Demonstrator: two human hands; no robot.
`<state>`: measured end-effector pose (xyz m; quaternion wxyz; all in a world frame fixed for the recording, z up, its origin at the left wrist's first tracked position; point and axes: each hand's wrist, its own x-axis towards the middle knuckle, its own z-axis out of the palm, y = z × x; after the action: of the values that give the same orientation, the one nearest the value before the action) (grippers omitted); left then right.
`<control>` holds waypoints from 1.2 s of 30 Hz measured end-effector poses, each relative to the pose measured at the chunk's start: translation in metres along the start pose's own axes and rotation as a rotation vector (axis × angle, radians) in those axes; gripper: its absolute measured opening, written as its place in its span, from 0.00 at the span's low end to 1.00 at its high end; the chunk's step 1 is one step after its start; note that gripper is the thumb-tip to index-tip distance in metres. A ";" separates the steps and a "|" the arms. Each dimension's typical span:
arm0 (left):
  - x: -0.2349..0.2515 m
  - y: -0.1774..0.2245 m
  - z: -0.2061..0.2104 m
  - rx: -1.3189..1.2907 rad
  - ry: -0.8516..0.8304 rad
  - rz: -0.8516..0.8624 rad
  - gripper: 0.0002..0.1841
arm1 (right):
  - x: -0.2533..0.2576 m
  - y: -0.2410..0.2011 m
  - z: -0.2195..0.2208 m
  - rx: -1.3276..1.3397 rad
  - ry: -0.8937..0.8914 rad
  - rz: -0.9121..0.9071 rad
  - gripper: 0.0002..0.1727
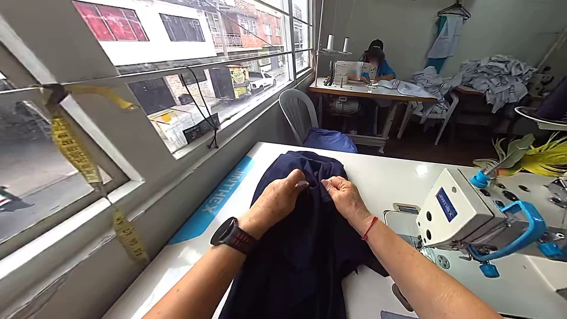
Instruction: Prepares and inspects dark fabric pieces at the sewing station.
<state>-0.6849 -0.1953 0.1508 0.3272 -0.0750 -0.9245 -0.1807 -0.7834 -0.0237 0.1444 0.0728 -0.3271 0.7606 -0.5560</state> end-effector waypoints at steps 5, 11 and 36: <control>-0.012 0.012 0.025 0.262 -0.485 -0.221 0.10 | -0.011 -0.005 0.008 0.018 -0.003 -0.161 0.16; -0.028 0.013 0.061 0.303 0.142 -0.084 0.07 | -0.014 -0.010 0.033 0.088 -0.058 -0.168 0.14; 0.046 0.011 -0.057 -0.148 -0.804 -0.178 0.09 | -0.025 -0.004 0.035 0.164 -0.151 -0.281 0.09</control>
<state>-0.6845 -0.2055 0.2238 -0.0831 -0.0827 -0.9660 -0.2303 -0.7454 -0.0381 0.1286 0.0776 -0.4641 0.6518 -0.5948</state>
